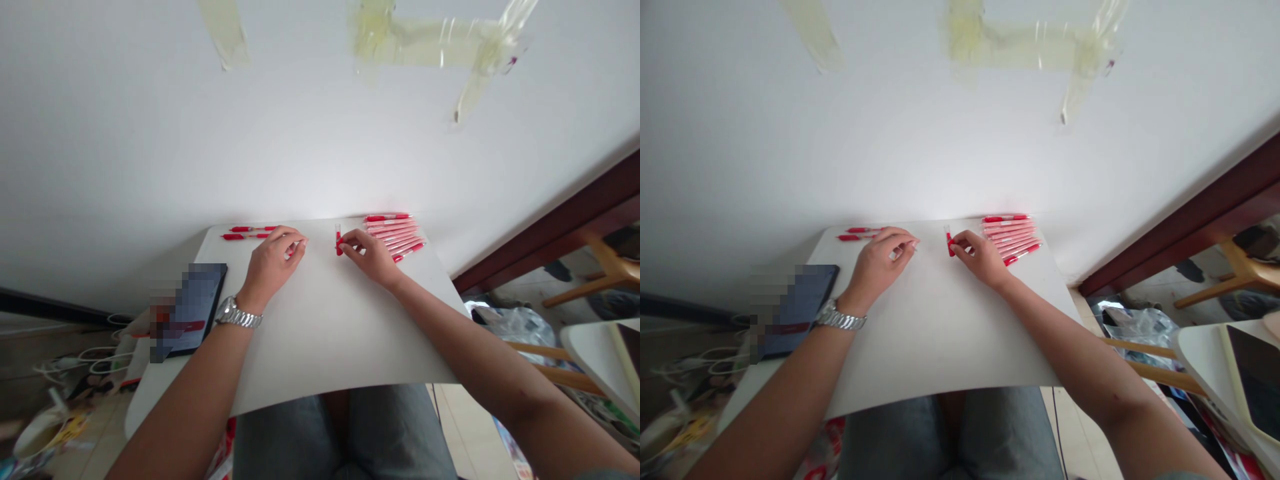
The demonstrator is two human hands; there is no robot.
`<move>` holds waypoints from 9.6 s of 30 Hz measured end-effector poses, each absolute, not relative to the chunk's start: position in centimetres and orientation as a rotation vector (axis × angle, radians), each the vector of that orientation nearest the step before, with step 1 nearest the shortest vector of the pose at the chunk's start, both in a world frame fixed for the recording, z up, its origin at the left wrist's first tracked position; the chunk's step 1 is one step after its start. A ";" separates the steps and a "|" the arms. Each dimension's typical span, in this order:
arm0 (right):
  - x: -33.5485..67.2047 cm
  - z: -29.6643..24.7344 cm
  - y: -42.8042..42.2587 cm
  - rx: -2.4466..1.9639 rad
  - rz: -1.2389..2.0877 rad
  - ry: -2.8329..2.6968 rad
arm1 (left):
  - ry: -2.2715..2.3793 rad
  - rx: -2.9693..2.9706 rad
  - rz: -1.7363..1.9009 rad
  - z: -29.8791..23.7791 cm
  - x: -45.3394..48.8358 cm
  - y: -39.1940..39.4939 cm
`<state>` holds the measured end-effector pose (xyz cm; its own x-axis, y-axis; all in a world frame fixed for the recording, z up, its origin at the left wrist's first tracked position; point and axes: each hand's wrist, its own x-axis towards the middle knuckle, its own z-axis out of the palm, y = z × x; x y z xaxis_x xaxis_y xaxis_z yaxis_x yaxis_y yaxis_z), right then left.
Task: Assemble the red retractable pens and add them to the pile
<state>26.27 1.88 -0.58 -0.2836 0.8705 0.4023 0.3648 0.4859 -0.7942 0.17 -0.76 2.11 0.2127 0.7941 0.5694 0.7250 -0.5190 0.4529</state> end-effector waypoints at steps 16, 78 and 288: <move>26.4 -0.3 1.9 -1.024 0.679 -1.816 | 1.560 2.357 1.155 2.2 0.1 -0.7; 27.6 1.0 1.7 -1.184 0.368 -2.008 | 1.890 2.175 1.142 2.1 -0.6 -0.5; 25.4 -1.4 0.9 -0.899 0.665 -1.901 | 0.902 1.281 1.354 0.7 2.4 0.3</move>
<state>25.37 0.94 -1.42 -0.3280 0.8025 0.4984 0.3164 0.5904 -0.7425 2.39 0.30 0.75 0.0862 0.9726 0.2160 -0.1752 -0.1987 0.9643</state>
